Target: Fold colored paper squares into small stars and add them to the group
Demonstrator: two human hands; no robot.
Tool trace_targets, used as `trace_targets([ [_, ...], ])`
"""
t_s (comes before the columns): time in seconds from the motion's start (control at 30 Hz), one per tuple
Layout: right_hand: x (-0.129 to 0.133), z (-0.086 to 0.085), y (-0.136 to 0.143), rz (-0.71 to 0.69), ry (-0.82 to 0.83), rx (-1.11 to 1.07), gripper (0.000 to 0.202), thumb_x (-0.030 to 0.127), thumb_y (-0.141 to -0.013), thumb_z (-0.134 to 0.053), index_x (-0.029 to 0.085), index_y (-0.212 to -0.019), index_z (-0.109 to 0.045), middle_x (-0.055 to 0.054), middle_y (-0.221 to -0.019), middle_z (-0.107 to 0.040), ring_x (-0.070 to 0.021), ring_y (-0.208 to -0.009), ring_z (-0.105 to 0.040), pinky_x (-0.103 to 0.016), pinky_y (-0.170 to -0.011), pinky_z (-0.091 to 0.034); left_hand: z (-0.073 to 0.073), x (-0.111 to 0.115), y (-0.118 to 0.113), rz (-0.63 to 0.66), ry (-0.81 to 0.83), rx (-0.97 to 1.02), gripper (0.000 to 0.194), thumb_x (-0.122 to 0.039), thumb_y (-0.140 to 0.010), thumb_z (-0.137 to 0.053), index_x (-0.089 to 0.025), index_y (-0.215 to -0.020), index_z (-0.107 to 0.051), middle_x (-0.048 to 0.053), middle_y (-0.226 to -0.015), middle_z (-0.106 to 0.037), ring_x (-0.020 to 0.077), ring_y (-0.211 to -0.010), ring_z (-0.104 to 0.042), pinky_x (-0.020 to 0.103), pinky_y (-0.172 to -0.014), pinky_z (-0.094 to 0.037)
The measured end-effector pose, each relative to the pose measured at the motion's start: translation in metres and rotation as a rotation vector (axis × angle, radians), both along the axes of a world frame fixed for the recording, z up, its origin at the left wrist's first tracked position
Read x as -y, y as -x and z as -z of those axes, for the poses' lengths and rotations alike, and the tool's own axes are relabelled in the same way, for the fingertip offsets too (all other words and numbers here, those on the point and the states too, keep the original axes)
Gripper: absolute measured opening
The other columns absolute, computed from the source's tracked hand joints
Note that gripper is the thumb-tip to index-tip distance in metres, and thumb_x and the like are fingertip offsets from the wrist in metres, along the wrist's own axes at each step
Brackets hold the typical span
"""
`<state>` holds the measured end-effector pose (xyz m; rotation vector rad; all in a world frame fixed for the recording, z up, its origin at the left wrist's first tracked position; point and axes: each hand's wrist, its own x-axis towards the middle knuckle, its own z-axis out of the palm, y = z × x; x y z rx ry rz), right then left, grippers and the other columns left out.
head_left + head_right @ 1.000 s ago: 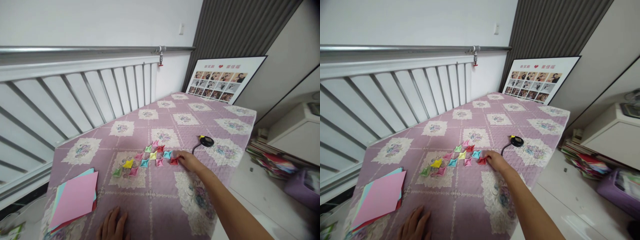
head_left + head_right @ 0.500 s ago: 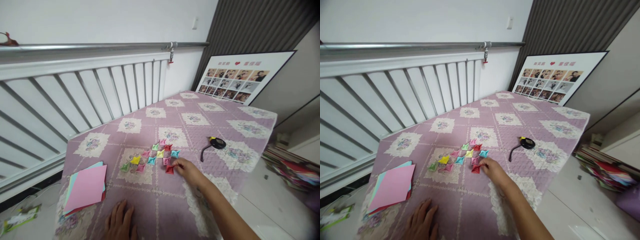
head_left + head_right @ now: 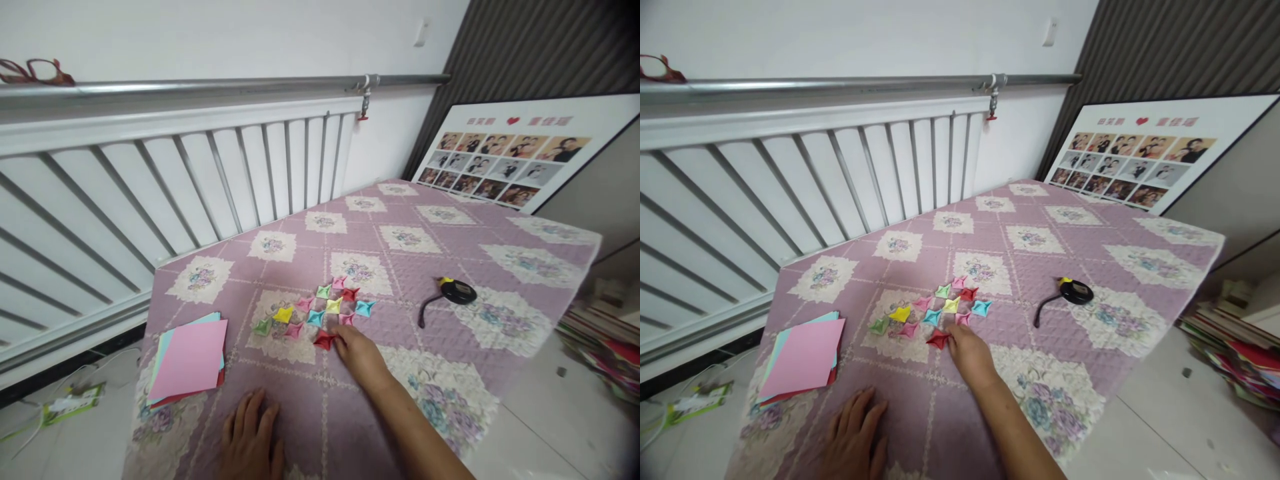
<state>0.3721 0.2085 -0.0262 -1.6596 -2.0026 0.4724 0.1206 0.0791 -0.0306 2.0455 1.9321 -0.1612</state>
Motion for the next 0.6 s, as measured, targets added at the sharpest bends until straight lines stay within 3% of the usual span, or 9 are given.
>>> trace_targets([
  [0.13,0.008,-0.002,-0.002,0.058,-0.028,0.041,0.030,0.020,-0.084,-0.046,0.022,-0.112,-0.057,-0.009,-0.107,-0.065,-0.0207,-0.091,-0.062,-0.032,-0.082,-0.047,-0.001,0.000,0.001,0.000,0.021,0.022,0.053,-0.026,-0.079,-0.049,-0.027,-0.131,-0.053,0.005,-0.149,-0.034,0.0285,-0.138,-0.026,0.051,-0.109,-0.019],
  [0.27,0.017,-0.009,0.007,0.027,-0.063,0.101,0.021,0.026,-0.089,-0.042,0.021,-0.098,-0.061,-0.008,-0.094,-0.064,-0.0200,-0.086,-0.062,-0.029,-0.077,-0.047,0.002,0.001,0.002,0.008,-0.002,0.035,0.052,-0.024,-0.079,-0.050,-0.027,-0.131,-0.053,0.005,-0.149,-0.034,0.0282,-0.138,-0.026,0.050,-0.109,-0.020],
  [0.37,0.018,-0.014,0.018,-0.041,-0.067,0.318,0.022,0.027,-0.092,-0.041,0.023,-0.097,-0.063,-0.007,-0.091,-0.064,-0.0189,-0.086,-0.061,-0.026,-0.073,-0.045,0.004,0.001,0.002,0.010,-0.022,0.030,0.051,-0.024,-0.079,-0.049,-0.028,-0.130,-0.054,0.005,-0.148,-0.035,0.0287,-0.137,-0.027,0.051,-0.109,-0.020],
  [0.47,0.014,-0.019,0.026,-0.068,-0.037,0.480,0.020,0.023,-0.091,-0.045,0.022,-0.096,-0.064,-0.008,-0.090,-0.065,-0.0193,-0.080,-0.061,-0.026,-0.068,-0.042,0.005,0.002,0.002,0.006,-0.038,0.027,0.051,-0.023,-0.079,-0.050,-0.028,-0.129,-0.055,0.006,-0.148,-0.036,0.0300,-0.137,-0.028,0.052,-0.109,-0.020],
  [0.6,0.005,-0.026,0.026,-0.095,-0.019,0.529,0.017,0.017,-0.087,-0.049,0.021,-0.085,-0.066,-0.008,-0.088,-0.065,-0.0191,-0.074,-0.058,-0.027,-0.064,-0.038,0.003,0.001,0.001,-0.005,-0.008,0.041,0.051,-0.025,-0.079,-0.050,-0.028,-0.130,-0.054,0.005,-0.149,-0.035,0.0297,-0.137,-0.026,0.051,-0.109,-0.019],
])
